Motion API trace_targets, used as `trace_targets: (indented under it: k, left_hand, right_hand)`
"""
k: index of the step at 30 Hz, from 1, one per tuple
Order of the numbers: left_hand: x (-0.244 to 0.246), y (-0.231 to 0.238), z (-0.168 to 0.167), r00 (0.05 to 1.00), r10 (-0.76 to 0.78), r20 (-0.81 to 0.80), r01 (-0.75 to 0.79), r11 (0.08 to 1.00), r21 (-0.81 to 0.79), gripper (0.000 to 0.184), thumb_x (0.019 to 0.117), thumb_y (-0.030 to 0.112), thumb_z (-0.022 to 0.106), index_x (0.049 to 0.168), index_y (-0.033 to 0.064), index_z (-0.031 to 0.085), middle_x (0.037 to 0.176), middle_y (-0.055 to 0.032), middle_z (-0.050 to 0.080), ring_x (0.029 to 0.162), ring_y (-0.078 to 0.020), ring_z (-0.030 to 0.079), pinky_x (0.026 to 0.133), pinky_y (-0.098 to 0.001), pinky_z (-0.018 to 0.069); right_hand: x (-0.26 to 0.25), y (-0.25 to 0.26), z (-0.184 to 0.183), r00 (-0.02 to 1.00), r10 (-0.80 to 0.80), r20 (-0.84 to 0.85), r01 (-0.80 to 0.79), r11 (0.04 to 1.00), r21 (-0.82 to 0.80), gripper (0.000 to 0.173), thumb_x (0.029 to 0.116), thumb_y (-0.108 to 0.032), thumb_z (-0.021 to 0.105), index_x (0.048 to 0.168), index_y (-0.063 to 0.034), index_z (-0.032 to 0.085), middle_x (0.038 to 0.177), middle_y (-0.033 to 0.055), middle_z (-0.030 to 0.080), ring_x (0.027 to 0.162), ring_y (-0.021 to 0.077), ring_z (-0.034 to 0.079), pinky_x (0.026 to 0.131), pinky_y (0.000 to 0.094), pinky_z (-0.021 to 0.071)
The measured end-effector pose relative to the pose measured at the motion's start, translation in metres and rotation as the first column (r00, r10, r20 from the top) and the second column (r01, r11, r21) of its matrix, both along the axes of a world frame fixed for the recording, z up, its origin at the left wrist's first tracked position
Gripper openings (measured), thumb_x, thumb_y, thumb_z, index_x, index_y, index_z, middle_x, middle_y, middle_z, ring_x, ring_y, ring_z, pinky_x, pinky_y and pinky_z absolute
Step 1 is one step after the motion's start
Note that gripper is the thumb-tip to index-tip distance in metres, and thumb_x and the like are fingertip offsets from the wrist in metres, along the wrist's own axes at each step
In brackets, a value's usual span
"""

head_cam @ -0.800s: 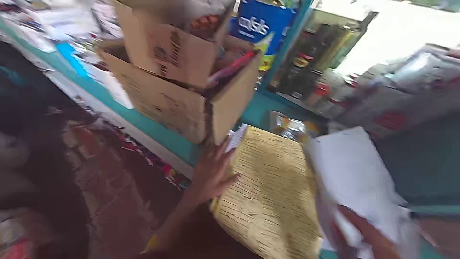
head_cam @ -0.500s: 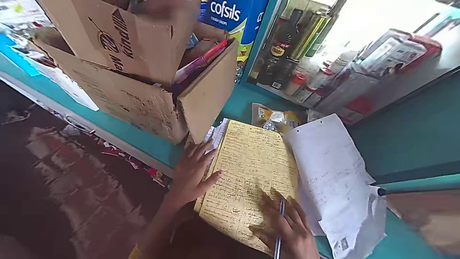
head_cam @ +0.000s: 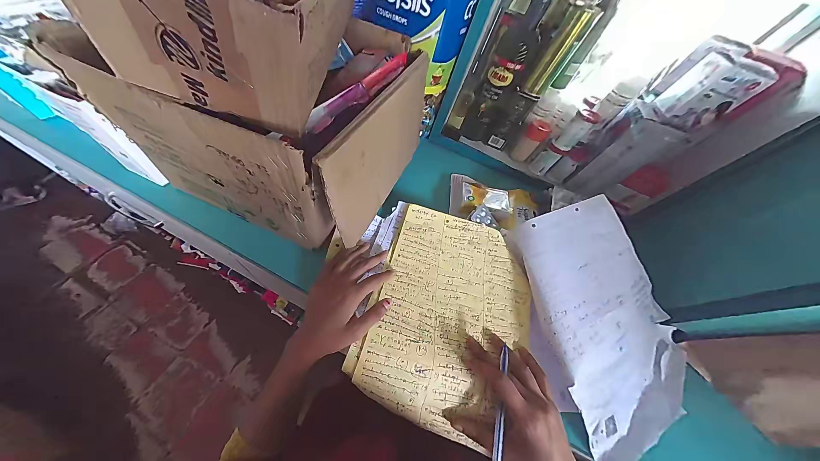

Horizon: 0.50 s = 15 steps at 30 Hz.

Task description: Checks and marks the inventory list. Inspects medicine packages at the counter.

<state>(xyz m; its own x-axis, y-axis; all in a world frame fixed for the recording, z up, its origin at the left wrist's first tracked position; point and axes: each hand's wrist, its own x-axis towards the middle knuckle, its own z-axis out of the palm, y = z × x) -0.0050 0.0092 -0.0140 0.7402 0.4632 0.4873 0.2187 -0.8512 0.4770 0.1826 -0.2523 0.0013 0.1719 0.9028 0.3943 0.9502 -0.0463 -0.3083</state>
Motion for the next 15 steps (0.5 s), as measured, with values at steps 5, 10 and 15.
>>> trace_targets:
  k: [5, 10, 15]
  left_hand:
    - [-0.0014, 0.0002, -0.0005, 0.999, -0.033, 0.040, 0.033, 0.999, -0.011, 0.048, 0.1019, 0.045, 0.043, 0.127, 0.0172, 0.073, 0.146, -0.0036, 0.060, 0.146, -0.0322, 0.043, 0.120, -0.0602, 0.0256]
    - [-0.0053, 0.0019, 0.0003, 0.986, -0.042, 0.164, 0.059, 0.993, -0.101, 0.045, 0.1030, 0.037, 0.045, 0.127, 0.0084, 0.069, 0.128, -0.0088, 0.068, 0.133, -0.0244, 0.055, 0.117, -0.0556, 0.0333]
    - [-0.0094, 0.0039, -0.0019, 0.970, -0.071, 0.234, 0.111, 0.980, -0.162, 0.035, 0.0997, 0.028, 0.051, 0.121, 0.0065, 0.069, 0.103, -0.0037, 0.070, 0.105, -0.0159, 0.063, 0.103, -0.0464, 0.0446]
  right_hand:
    - [-0.0010, 0.0009, -0.0024, 1.000, -0.017, 0.016, 0.016, 1.000, 0.025, 0.059, 0.0893, -0.068, 0.060, 0.125, -0.0219, 0.069, 0.135, 0.0011, 0.069, 0.140, 0.0268, 0.052, 0.118, 0.0525, 0.0296]
    - [-0.0017, 0.0025, -0.0005, 0.998, -0.022, -0.058, 0.024, 0.999, 0.034, 0.052, 0.0925, -0.061, 0.062, 0.123, -0.0192, 0.067, 0.132, 0.0025, 0.071, 0.139, 0.0243, 0.053, 0.119, 0.0508, 0.0279]
    - [-0.0003, -0.0002, 0.0012, 0.983, 0.002, -0.182, 0.007, 0.999, 0.046, 0.053, 0.0952, -0.059, 0.061, 0.126, -0.0161, 0.063, 0.135, 0.0028, 0.068, 0.143, 0.0181, 0.048, 0.123, 0.0464, 0.0223]
